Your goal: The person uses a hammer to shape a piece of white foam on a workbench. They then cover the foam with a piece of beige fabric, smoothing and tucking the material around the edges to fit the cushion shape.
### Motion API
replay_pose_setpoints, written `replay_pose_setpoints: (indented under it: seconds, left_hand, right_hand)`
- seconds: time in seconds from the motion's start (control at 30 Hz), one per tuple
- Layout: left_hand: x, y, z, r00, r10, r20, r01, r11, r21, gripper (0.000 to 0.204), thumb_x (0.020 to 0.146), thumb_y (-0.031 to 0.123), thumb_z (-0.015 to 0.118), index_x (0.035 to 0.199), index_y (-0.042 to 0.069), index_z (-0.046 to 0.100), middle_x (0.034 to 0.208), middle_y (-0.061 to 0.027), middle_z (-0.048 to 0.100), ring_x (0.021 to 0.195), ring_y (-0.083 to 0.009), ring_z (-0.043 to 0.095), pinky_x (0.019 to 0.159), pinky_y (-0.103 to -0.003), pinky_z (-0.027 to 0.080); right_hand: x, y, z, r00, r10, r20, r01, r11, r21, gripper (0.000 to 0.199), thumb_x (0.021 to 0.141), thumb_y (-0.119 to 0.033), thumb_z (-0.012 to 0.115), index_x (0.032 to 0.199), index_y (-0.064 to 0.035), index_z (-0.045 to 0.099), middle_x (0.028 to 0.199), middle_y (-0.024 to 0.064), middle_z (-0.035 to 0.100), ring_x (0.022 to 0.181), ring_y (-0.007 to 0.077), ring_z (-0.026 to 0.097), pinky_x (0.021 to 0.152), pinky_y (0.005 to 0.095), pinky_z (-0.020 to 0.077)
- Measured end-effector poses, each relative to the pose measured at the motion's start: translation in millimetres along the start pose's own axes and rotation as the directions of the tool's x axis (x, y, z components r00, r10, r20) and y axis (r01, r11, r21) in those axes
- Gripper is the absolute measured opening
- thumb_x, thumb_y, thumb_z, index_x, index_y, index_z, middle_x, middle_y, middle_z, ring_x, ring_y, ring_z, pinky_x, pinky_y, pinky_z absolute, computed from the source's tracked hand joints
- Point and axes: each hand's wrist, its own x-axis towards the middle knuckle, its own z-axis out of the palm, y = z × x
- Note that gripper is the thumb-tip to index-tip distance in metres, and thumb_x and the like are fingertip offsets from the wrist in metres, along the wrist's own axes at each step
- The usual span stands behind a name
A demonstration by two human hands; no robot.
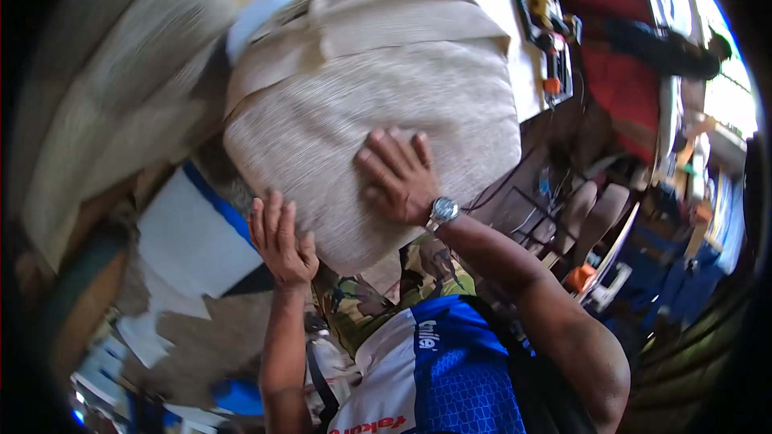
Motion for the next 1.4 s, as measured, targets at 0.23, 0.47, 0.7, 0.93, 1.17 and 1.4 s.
replay_pose_setpoints:
  seconds: [0.23,0.47,0.7,0.93,1.17,1.4]
  left_hand:
    - [94,-3,21,0.964,-0.257,-0.064,0.25,0.963,-0.106,0.063,0.1,0.025,0.056,0.148,-0.006,0.029,0.157,-0.0293,0.021,0.145,-0.0443,0.023,0.117,-0.05,0.024]
    - [94,40,30,0.964,0.097,0.249,-0.191,0.903,0.386,0.069,0.1,0.044,0.049,0.15,-0.001,0.033,0.158,-0.0256,0.024,0.147,-0.0422,0.021,0.118,-0.057,0.014]
    - [107,221,162,0.348,0.496,0.796,-0.786,0.617,-0.04,0.091,0.088,0.065,0.054,0.155,0.008,0.029,0.162,-0.0139,0.024,0.15,-0.0414,0.015,0.12,-0.057,0.009]
    - [160,325,243,0.355,0.525,0.774,-0.778,0.625,-0.067,0.089,0.075,0.067,0.07,0.138,0.008,0.05,0.142,-0.012,0.048,0.14,-0.0337,0.036,0.118,-0.055,0.015]
    - [147,339,243,0.309,0.517,0.798,-0.776,0.622,-0.103,0.087,0.072,0.075,0.067,0.127,0.008,0.056,0.128,-0.0092,0.057,0.13,-0.0284,0.047,0.116,-0.051,0.021]
    - [91,342,223,0.221,0.501,0.836,-0.709,0.672,-0.215,0.076,0.078,0.075,0.059,0.119,0.01,0.064,0.125,-0.0058,0.059,0.128,-0.023,0.049,0.114,-0.045,0.024]
  right_hand:
    - [-76,180,-19,0.693,0.65,-0.311,-0.67,0.741,0.057,0.058,0.096,-0.045,0.045,0.148,-0.0192,0.042,0.153,0.0178,0.038,0.141,0.0388,0.035,0.113,0.0597,0.0245]
    - [-148,260,36,0.544,0.8,0.252,-0.296,-0.099,0.95,0.064,0.1,-0.055,0.043,0.137,-0.0042,0.053,0.128,0.0164,0.064,0.117,0.0285,0.061,0.098,0.0399,0.0454]
    - [-199,190,145,0.479,0.55,0.684,-0.108,-0.737,0.668,0.059,0.1,-0.058,0.042,0.128,-0.0092,0.06,0.113,0.0017,0.068,0.095,0.0141,0.062,0.075,0.0344,0.0502]
    - [-133,194,142,0.607,0.621,0.496,0.422,-0.78,0.462,0.053,0.1,-0.051,0.05,0.125,-0.0057,0.063,0.115,0.007,0.067,0.101,0.0168,0.061,0.085,0.0366,0.0488]
    - [-136,215,153,0.681,0.527,0.509,0.404,-0.849,0.34,0.04,0.099,-0.04,0.059,0.107,-0.0014,0.066,0.102,0.0089,0.069,0.088,0.0157,0.064,0.078,0.0352,0.0522]
    - [-188,183,148,0.668,0.334,0.665,0.459,-0.888,-0.015,0.038,0.101,-0.043,0.053,0.106,-0.0066,0.063,0.104,0.0117,0.069,0.098,0.0227,0.066,0.092,0.0408,0.0518]
